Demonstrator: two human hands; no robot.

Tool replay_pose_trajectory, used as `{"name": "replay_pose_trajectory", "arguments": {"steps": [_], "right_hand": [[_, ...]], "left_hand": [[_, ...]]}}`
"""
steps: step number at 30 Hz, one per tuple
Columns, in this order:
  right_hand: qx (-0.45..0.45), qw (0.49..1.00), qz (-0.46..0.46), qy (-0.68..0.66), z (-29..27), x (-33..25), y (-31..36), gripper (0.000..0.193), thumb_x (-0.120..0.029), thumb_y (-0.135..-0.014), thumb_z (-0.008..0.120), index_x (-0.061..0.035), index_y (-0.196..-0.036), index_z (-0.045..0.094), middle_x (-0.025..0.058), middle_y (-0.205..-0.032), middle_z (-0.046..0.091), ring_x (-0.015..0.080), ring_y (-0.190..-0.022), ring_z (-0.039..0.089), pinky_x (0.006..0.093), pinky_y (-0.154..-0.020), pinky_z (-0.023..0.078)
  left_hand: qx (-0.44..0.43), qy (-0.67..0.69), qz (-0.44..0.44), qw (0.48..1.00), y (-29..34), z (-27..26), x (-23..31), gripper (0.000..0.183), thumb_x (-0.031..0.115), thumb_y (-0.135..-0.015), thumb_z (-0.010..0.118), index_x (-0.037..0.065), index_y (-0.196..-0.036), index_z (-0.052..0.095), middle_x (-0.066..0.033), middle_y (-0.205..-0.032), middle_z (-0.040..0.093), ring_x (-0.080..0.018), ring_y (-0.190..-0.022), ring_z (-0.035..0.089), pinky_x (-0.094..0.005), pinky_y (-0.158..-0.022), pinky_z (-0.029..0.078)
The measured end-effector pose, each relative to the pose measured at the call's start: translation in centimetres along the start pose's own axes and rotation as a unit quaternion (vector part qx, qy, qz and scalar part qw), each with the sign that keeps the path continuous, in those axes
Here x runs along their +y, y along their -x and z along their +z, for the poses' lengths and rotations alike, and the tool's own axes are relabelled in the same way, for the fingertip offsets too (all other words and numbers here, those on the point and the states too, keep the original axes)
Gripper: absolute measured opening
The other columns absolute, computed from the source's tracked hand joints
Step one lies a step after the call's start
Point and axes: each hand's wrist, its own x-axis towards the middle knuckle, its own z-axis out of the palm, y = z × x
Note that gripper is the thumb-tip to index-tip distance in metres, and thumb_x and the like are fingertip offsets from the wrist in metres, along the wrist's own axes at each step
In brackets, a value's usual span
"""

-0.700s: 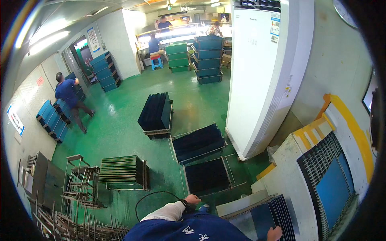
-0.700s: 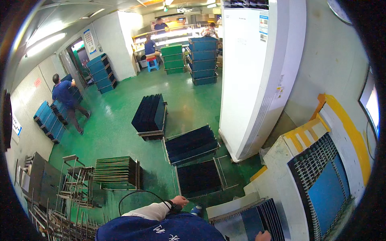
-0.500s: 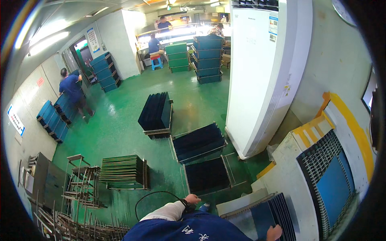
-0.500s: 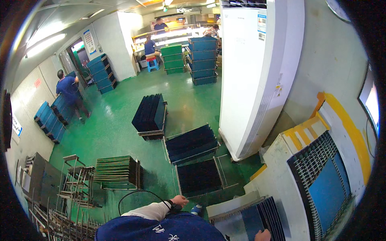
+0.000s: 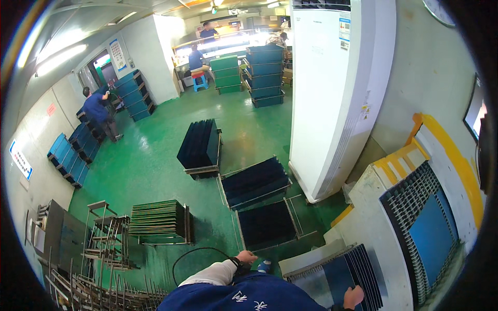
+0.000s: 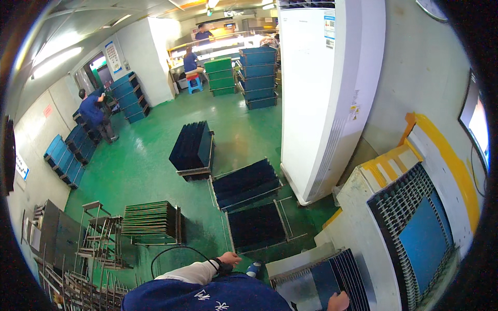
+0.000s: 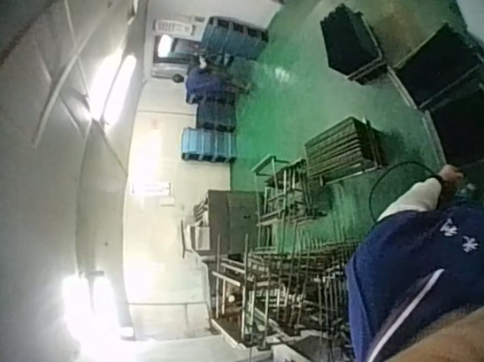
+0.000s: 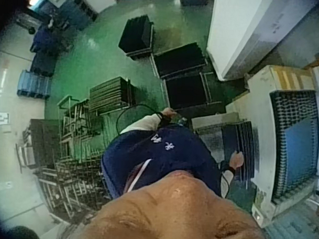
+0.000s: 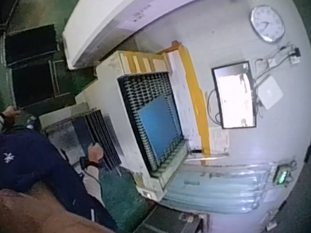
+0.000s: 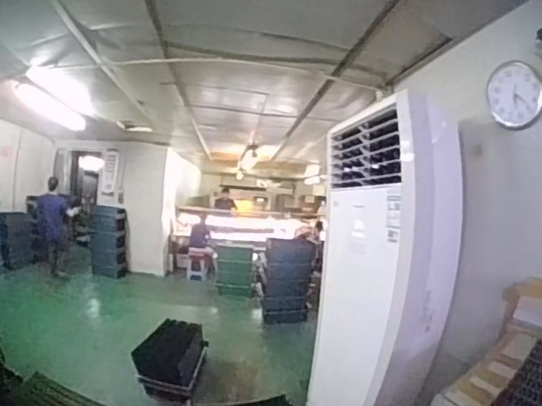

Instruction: Loading blue metal panels from a machine into a drying or storage rack.

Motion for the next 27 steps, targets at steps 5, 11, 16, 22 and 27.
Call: {"name": "replay_pose_trajectory", "arguments": {"steps": [5,11,16,22,27], "right_hand": [[0.037,0.999,-0.024,-0.02,0.7,0.5,0.0,0.019,-0.015,-0.066,0.068,0.0004,-0.075,0.061,0.019,-0.077,0.062,0.0357,-0.078,0.062,0.0434,-0.068,0.048],[-0.008,1.0,0.006,0.014,-0.1,-0.1,0.0,0.022,-0.017,-0.066,0.072,-0.0013,-0.078,0.061,0.0173,-0.08,0.063,0.0344,-0.08,0.062,0.0429,-0.069,0.048],[0.008,1.0,-0.003,0.024,-0.2,0.1,0.1,0.021,-0.017,-0.066,0.072,-0.0016,-0.076,0.062,0.0175,-0.079,0.063,0.0339,-0.08,0.062,0.0423,-0.07,0.048],[0.009,1.0,0.003,0.014,-0.4,-0.1,0.1,0.02,-0.017,-0.066,0.071,-0.0014,-0.076,0.062,0.0178,-0.079,0.063,0.0335,-0.08,0.063,0.0421,-0.07,0.049],[0.004,1.0,0.009,0.005,-0.9,-0.4,0.2,0.021,-0.017,-0.066,0.071,-0.0016,-0.078,0.064,0.017,-0.08,0.064,0.0331,-0.08,0.063,0.0415,-0.071,0.049]], "left_hand": [[-0.001,-0.011,0.008,1.0,-0.1,0.3,0.1,0.043,0.039,-0.081,0.063,0.0,-0.099,0.063,-0.0056,-0.082,0.066,-0.0146,-0.058,0.062,-0.0291,-0.054,0.05],[0.002,-0.019,0.029,0.999,-0.3,0.3,0.0,0.043,0.04,-0.08,0.064,0.001,-0.098,0.065,-0.006,-0.083,0.066,-0.0141,-0.061,0.062,-0.0286,-0.056,0.05],[0.008,0.014,-0.007,1.0,1.0,0.5,1.5,0.04,0.042,-0.076,0.064,0.004,-0.091,0.068,-0.0055,-0.079,0.068,-0.0168,-0.072,0.064,-0.0292,-0.068,0.051],[0.009,0.011,0.006,1.0,1.0,0.5,1.9,0.041,0.04,-0.081,0.063,0.0,-0.09,0.064,-0.0054,-0.081,0.066,-0.0132,-0.062,0.063,-0.0277,-0.057,0.05],[0.012,0.022,0.012,1.0,0.7,0.5,1.7,0.041,0.039,-0.082,0.063,-0.001,-0.092,0.064,-0.0059,-0.08,0.066,-0.013,-0.06,0.062,-0.0282,-0.056,0.05]]}}
